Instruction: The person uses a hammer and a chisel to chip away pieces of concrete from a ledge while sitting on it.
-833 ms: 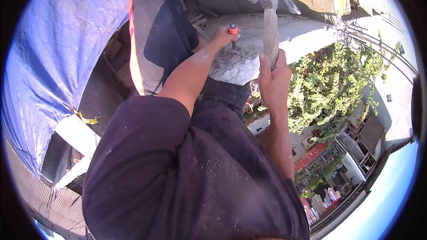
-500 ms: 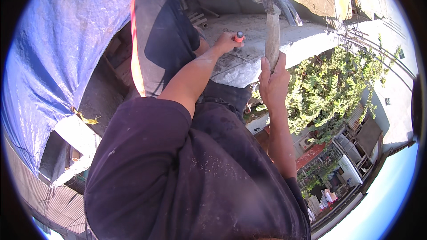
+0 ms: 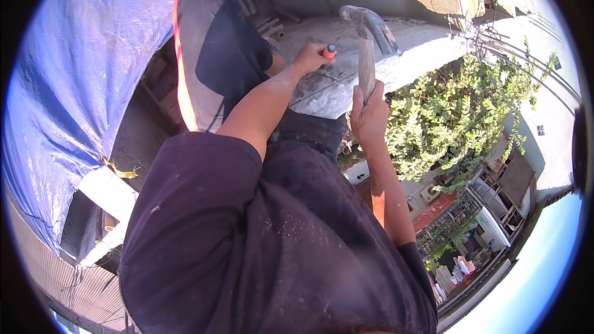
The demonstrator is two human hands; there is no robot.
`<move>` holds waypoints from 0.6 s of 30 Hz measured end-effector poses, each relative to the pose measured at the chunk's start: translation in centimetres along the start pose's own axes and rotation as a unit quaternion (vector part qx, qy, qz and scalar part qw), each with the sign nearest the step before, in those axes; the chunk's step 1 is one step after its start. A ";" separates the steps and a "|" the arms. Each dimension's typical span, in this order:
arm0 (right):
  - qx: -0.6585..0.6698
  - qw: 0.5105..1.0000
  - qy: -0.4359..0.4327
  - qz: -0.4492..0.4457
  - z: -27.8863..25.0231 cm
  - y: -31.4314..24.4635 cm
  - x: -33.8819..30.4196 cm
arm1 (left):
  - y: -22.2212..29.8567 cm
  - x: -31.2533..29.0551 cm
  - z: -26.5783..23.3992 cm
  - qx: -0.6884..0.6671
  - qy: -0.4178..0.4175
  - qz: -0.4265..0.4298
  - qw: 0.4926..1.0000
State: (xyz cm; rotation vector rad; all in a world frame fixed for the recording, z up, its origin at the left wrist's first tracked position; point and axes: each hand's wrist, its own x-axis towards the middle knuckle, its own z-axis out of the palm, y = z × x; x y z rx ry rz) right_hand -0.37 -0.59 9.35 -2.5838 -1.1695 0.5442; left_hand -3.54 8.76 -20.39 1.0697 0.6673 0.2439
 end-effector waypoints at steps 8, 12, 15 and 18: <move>-0.024 0.997 -0.060 0.048 -3.1 -1.8 1.1 | -0.4 0.8 -0.8 0.064 -0.009 0.015 0.998; 0.113 0.991 0.071 0.019 -0.6 0.4 -0.7 | 0.2 0.1 0.2 0.081 -0.027 0.033 0.996; -0.162 0.970 -0.154 0.098 0.9 2.9 -0.3 | 1.3 -0.4 0.4 0.093 -0.042 0.022 0.995; -0.098 0.986 -0.120 0.064 -0.5 2.8 0.1 | 2.0 0.4 -0.1 0.112 -0.043 0.023 0.993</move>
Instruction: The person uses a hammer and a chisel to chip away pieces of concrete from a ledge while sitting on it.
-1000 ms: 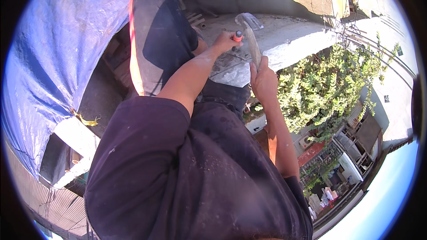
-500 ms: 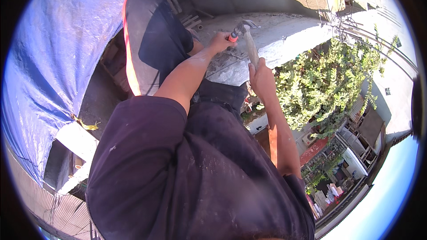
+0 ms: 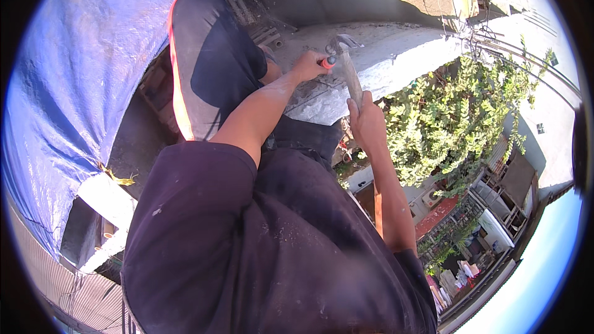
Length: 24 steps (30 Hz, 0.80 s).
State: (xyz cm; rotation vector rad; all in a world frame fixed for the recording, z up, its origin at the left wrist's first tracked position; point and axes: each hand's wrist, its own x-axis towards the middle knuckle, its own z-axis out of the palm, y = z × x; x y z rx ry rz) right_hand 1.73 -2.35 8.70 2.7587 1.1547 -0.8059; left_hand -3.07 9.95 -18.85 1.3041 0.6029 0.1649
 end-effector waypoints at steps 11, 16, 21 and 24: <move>-0.013 0.999 -0.022 -0.024 1.5 1.3 1.4 | -1.3 0.2 -1.2 0.038 -0.022 -0.032 0.999; 0.162 0.984 0.080 0.000 -2.4 -1.8 -1.5 | -1.4 0.1 0.5 0.053 -0.020 -0.044 0.997; 0.057 0.997 0.053 0.003 1.7 0.1 -0.7 | -4.1 0.9 -0.2 -0.022 0.006 -0.011 1.000; -0.025 0.999 -0.036 0.016 1.4 2.2 0.1 | -3.8 1.5 -0.2 0.008 -0.002 -0.006 1.000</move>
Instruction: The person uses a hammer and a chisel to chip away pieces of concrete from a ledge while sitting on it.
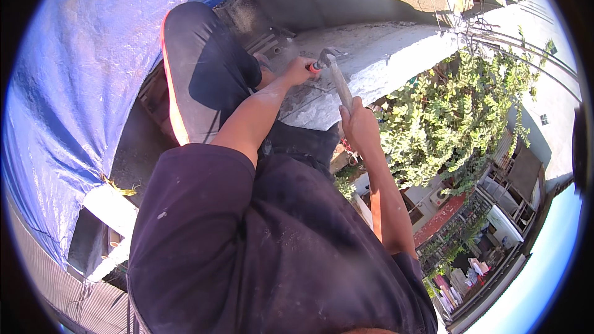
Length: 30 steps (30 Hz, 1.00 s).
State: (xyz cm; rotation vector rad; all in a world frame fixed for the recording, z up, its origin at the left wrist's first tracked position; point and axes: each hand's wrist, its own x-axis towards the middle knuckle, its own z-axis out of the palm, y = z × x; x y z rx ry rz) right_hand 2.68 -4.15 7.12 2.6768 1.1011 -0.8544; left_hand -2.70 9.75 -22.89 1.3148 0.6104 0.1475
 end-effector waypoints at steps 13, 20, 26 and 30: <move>0.397 0.909 0.101 0.072 -1.5 -1.7 -4.5 | 5.4 -0.7 -2.5 0.072 0.053 -0.043 0.995; 0.464 0.873 0.069 0.134 -0.5 -2.7 -7.0 | 5.8 -2.0 -2.3 -0.046 0.076 -0.047 0.995; 0.459 0.878 0.104 0.081 -0.6 -3.1 -7.8 | 7.9 -1.6 -2.7 0.050 0.137 -0.023 0.989; 0.444 0.890 0.086 0.051 -1.0 -3.9 -6.9 | 3.7 -1.8 -2.1 0.177 0.089 -0.015 0.980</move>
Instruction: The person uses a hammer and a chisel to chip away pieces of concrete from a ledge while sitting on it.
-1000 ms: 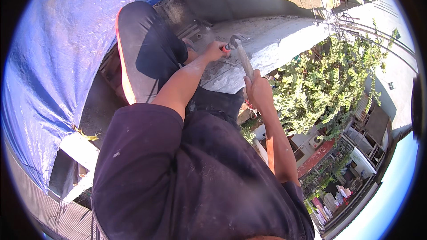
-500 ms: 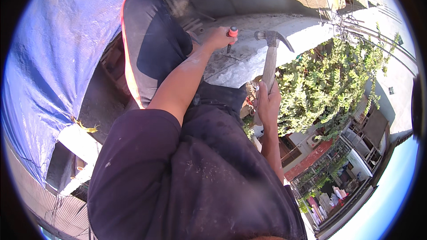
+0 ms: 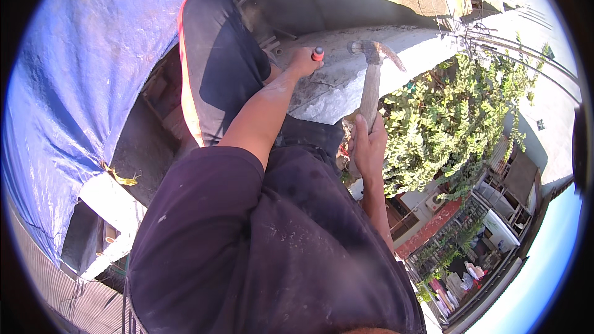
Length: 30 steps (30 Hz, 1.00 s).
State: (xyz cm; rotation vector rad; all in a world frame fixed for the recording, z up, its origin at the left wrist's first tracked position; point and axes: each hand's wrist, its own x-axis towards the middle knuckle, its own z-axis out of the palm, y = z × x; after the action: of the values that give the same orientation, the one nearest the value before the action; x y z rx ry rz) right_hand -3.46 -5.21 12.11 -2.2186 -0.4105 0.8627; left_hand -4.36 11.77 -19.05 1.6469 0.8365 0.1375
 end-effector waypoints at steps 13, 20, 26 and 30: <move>0.024 0.999 0.013 0.026 0.2 1.8 -2.6 | 3.0 -1.0 -1.4 -0.016 0.003 -0.004 1.000; 0.001 0.999 0.031 0.019 -0.1 2.4 -3.4 | 5.5 0.0 -2.4 -0.044 0.016 0.017 0.999; 0.023 0.998 0.024 0.046 0.6 2.4 -3.9 | 8.7 -1.6 -3.6 0.006 -0.081 0.057 0.995; -0.038 0.999 0.036 0.007 0.9 1.8 -4.5 | 9.9 -2.3 -4.3 -0.009 0.026 0.071 0.997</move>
State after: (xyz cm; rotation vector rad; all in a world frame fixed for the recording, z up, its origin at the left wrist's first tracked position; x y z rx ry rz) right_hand -7.31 -8.31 12.49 -2.3178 -0.4003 0.7823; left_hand -3.87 13.76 -8.20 1.6911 0.7549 0.2872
